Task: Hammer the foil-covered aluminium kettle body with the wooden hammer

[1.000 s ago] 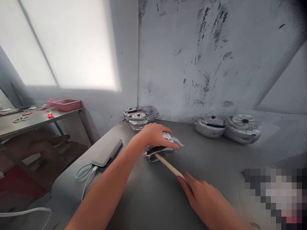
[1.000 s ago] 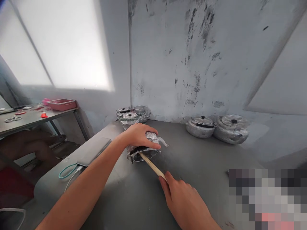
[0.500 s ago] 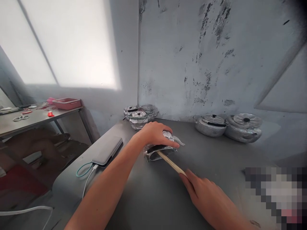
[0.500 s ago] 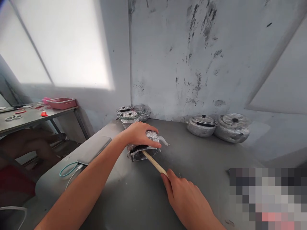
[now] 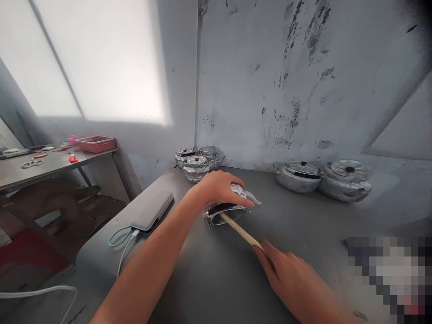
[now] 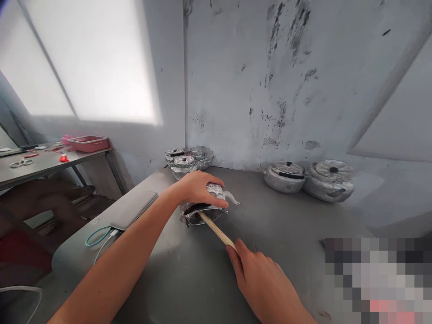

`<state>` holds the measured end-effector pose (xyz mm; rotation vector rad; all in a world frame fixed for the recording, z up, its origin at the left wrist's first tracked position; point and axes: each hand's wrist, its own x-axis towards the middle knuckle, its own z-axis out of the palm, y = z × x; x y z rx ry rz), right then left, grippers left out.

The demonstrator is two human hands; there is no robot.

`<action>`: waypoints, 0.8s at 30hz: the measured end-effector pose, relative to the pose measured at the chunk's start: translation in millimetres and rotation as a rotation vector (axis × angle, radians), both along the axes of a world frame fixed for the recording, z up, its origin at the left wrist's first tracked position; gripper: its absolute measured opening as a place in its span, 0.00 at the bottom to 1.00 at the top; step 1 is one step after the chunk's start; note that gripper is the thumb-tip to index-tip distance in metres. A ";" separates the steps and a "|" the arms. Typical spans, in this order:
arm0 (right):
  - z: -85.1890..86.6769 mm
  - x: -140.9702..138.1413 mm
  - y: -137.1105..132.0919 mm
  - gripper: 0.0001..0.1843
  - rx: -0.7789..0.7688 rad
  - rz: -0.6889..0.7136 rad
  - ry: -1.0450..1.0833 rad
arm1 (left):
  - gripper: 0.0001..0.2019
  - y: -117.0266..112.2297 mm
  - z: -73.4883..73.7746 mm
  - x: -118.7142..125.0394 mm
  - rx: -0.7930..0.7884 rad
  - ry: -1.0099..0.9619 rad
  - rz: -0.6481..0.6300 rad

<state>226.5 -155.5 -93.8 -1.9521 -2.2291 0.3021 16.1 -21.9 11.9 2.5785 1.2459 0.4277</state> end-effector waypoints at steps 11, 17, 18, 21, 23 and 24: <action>1.6 3.5 4.2 0.21 -0.048 -0.032 -0.085 | 0.39 -1.8 1.4 1.2 0.006 0.017 0.009; 0.1 3.4 5.6 0.21 -0.067 -0.040 -0.060 | 0.38 -0.7 1.2 0.6 0.004 0.003 0.000; -0.1 3.2 4.8 0.21 -0.069 -0.039 -0.053 | 0.38 -0.6 1.1 0.4 0.005 0.002 -0.004; -0.4 3.0 2.1 0.23 -0.076 -0.036 -0.037 | 0.38 -0.5 1.0 0.4 0.006 0.002 -0.004; -0.6 2.7 1.0 0.23 -0.080 -0.034 -0.033 | 0.38 -0.8 1.0 0.7 0.002 0.002 0.002; -0.6 2.5 0.8 0.23 -0.083 -0.034 -0.031 | 0.38 -0.9 1.2 0.8 0.001 0.004 0.004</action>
